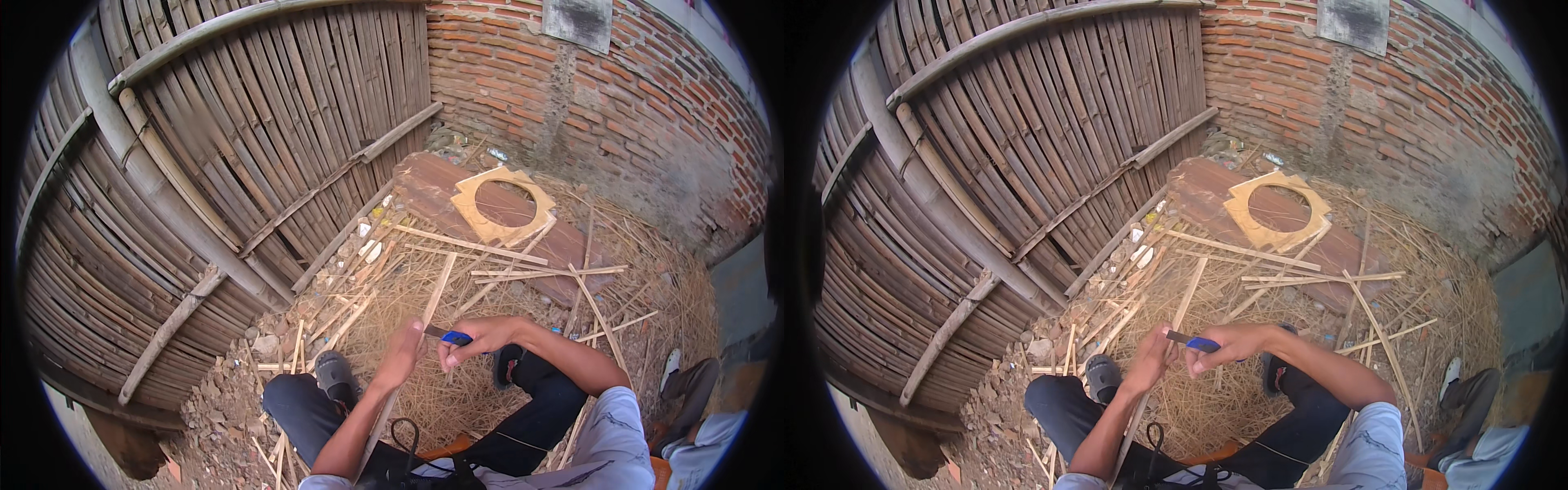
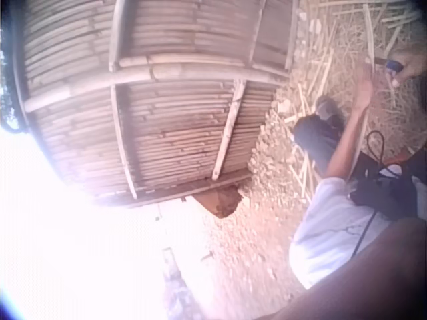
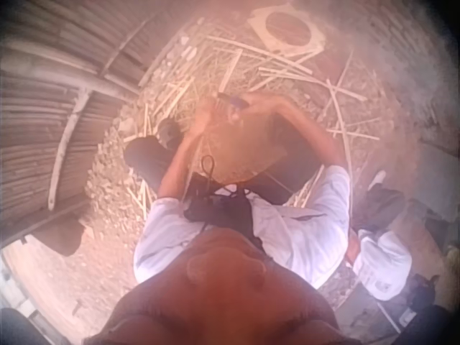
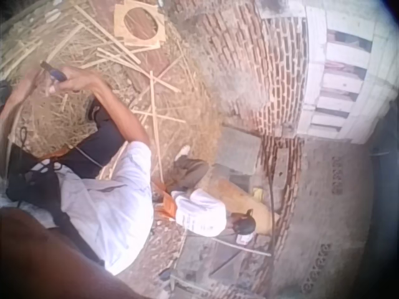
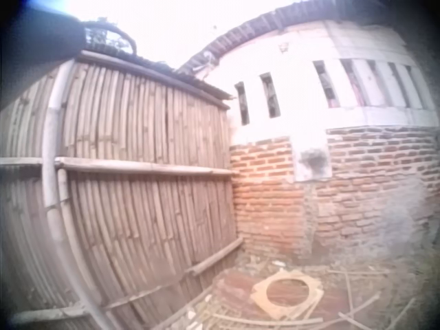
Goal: The person sits on the ground and uses a blue utility knife to shave thin strips from a long bamboo stick. They repeatedly scrape the blade along the stick's length to remove the outer layer, creating a pile of shavings on the ground.
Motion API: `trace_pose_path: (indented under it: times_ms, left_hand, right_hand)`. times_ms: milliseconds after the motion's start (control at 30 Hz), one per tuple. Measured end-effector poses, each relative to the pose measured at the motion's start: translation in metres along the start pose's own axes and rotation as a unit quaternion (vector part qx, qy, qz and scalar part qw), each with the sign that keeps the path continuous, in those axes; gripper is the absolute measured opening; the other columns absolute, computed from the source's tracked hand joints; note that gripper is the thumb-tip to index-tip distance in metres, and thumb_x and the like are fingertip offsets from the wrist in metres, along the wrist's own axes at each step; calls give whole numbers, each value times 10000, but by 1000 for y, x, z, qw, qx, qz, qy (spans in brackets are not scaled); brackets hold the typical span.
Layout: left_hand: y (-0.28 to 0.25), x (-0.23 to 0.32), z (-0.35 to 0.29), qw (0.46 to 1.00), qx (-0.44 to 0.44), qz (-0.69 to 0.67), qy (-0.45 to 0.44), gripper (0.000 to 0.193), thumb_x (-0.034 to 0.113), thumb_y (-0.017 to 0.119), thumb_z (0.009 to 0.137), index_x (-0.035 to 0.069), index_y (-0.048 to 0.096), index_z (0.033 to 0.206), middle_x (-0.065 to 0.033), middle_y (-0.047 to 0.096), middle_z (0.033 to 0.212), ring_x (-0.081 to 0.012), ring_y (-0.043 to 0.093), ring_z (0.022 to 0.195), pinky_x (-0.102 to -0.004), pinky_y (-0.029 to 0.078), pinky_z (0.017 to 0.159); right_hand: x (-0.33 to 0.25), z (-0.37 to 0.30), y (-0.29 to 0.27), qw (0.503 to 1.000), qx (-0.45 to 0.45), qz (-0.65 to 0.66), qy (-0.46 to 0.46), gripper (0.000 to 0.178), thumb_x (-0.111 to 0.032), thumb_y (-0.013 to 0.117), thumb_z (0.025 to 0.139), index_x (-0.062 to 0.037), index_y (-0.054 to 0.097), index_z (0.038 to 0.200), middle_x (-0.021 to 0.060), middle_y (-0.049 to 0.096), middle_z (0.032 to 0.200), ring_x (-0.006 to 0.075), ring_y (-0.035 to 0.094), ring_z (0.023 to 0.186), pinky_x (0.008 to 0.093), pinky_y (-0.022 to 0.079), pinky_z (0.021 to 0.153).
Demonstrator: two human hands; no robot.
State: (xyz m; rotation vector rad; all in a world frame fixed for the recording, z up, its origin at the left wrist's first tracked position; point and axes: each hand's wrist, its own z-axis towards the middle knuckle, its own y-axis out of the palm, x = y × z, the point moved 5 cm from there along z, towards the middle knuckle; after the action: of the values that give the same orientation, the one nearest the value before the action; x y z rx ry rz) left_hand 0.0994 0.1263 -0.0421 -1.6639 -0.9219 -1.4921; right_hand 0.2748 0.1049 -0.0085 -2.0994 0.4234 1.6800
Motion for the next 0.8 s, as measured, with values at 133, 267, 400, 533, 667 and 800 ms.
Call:
trace_pose_path:
  times_ms: [133,267,400,533,667,800]
  left_hand:
    - [-29,-2,10,999,46,24,10,399,432,340,1193,103,515,1049,19,468,718,-90,406,544,-263,362,494]
    - [-68,-9,14,991,104,-65,-60,386,434,339,1191,108,511,1078,11,468,709,-99,403,517,-268,354,471]
    - [-61,7,8,985,65,-144,-68,335,388,374,1173,86,516,1140,0,456,739,-104,387,509,-275,337,467]
    - [-42,10,1,984,-36,-164,-62,316,330,414,1144,64,517,1278,-8,445,815,-101,406,562,-270,345,508]
    - [-21,25,-5,982,-102,-145,-65,326,271,435,1134,54,497,1370,-6,446,866,-100,424,621,-261,365,560]
    - [4,23,-16,965,-169,-191,-66,373,272,472,1160,61,469,1467,-13,467,893,-107,454,658,-262,386,593]
  right_hand:
    - [-11,-7,4,999,-33,4,-20,312,-336,706,1069,-36,751,1143,21,745,1018,112,637,925,293,493,821]
    - [-12,-40,-10,1000,-7,18,7,344,-353,718,1061,-22,746,1149,27,755,1050,126,667,968,320,518,846]
    - [6,-77,-59,947,292,-84,106,401,-365,752,1031,-18,736,1231,83,774,1081,173,706,1008,362,543,867]
    - [0,-95,-79,753,519,-388,113,481,-374,781,999,-44,708,1341,137,784,1129,218,730,1055,379,553,909]
    - [1,-80,-77,825,539,-166,46,532,-387,780,1003,-40,682,1395,129,790,1192,227,735,1112,373,548,992]
    - [-21,-44,-49,875,483,-3,-23,522,-391,737,1043,-13,671,1398,108,786,1194,165,722,1131,346,538,988]
